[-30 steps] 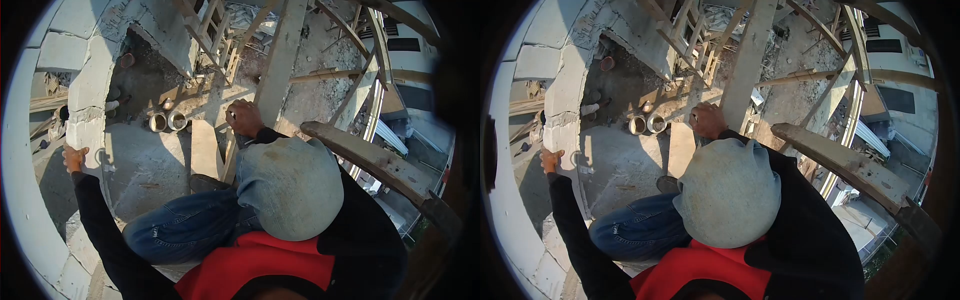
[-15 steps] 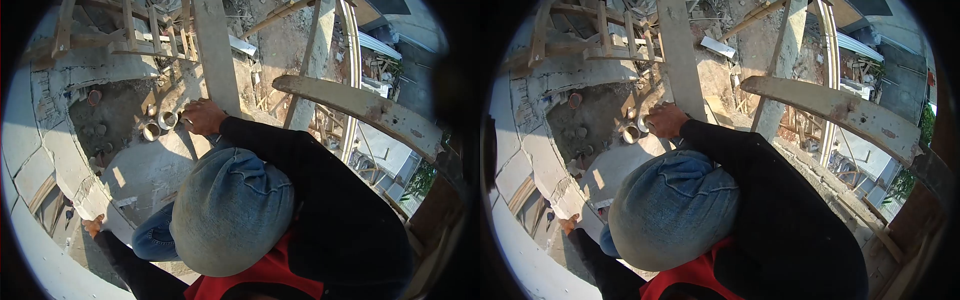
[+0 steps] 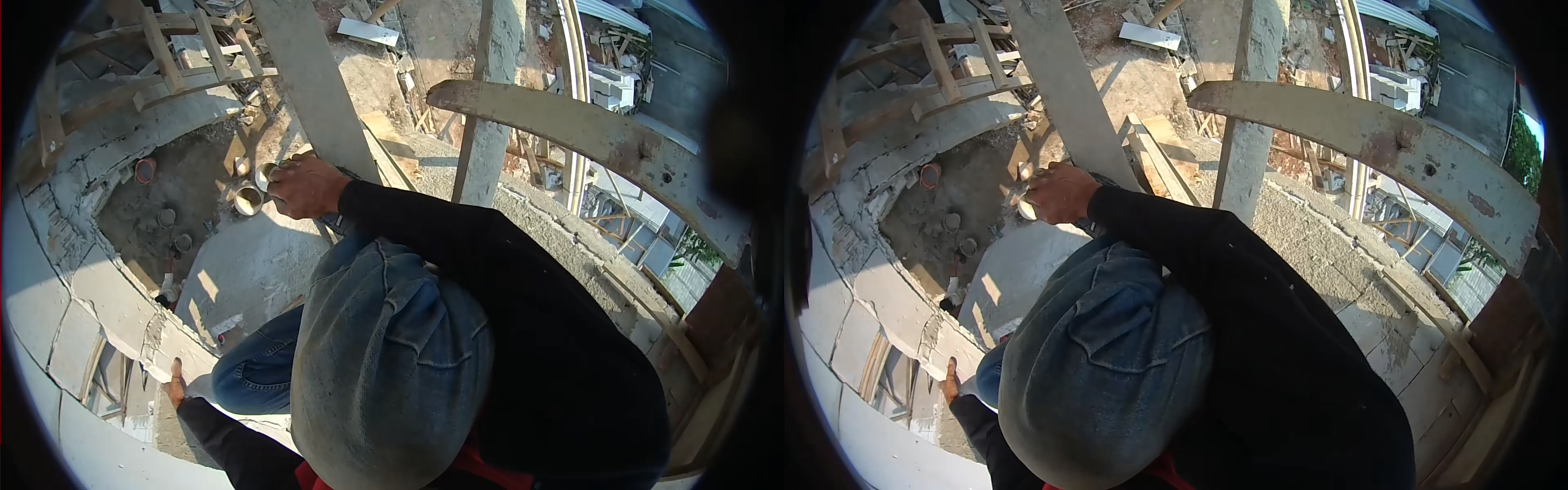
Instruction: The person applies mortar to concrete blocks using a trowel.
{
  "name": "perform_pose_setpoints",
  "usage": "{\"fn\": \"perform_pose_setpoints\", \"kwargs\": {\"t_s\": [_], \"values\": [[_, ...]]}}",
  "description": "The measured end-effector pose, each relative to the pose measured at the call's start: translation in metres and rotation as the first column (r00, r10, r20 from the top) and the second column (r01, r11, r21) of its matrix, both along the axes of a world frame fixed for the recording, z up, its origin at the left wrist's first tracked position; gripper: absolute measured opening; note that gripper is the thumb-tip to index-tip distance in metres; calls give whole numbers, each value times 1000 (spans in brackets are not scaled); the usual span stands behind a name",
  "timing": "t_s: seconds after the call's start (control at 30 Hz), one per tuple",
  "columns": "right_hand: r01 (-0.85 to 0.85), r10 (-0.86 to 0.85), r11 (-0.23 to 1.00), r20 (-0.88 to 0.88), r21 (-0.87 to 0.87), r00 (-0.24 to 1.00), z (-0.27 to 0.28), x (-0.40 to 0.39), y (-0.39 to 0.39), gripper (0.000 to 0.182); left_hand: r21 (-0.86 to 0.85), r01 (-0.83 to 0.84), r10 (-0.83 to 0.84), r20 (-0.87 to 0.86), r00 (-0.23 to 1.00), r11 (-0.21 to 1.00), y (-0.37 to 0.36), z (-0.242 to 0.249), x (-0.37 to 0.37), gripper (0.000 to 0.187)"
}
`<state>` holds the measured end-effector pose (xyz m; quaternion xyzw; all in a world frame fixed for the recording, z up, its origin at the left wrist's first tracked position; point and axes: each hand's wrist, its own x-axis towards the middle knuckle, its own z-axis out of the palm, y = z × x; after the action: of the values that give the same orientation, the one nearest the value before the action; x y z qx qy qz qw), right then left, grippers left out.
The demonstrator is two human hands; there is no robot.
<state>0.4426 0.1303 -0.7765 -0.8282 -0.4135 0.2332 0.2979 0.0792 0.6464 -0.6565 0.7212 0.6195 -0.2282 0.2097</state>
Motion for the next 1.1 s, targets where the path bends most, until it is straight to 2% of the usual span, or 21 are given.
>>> {"fn": "perform_pose_setpoints", "kwargs": {"t_s": [0.1, 0.2, 0.37, 0.57, 0.63, 0.67, 0.8, 1.0, 1.1], "values": [[36, -36, 999, 3, 26, 999, 0, -1, 1, 24, 72, -25, 22, 36, 999, 997, -10, 0, 5, 98], [30, -30, 1000, 9, 0, 1000, 3, 1, -1, 25, 43, -19, 20, -30, 999, 999, -19, 6, 16, 107], [47, -47, 999, -1, -19, 999, 7, 1, -3, 24, -17, 43, -44, -58, 997, 999, -12, -9, 11, 109], [79, -83, 995, 62, 55, 995, -4, -5, 0, 23, -47, 99, -103, -92, 990, 994, -16, -19, 11, 111], [61, -64, 996, 41, 64, 997, -19, -8, 2, 22, -93, 132, -141, -95, 985, 987, 5, -30, -2, 111], [52, -58, 996, 74, 75, 996, -9, -5, 0, 22, -119, 150, -161, -95, 982, 982, 23, -35, -16, 112], [47, -47, 999, 13, 22, 999, -9, -4, -2, 23, -178, 188, -210, -111, 971, 966, 31, -81, -4, 113], [42, -42, 999, 5, 30, 999, -10, -4, -1, 22, -154, 203, -227, -159, 961, 967, 52, -83, -4, 115], [72, -72, 993, 7, 92, 997, -10, -4, 0, 21, -129, 190, -212, -188, 959, 973, 57, -76, -18, 116]]}}
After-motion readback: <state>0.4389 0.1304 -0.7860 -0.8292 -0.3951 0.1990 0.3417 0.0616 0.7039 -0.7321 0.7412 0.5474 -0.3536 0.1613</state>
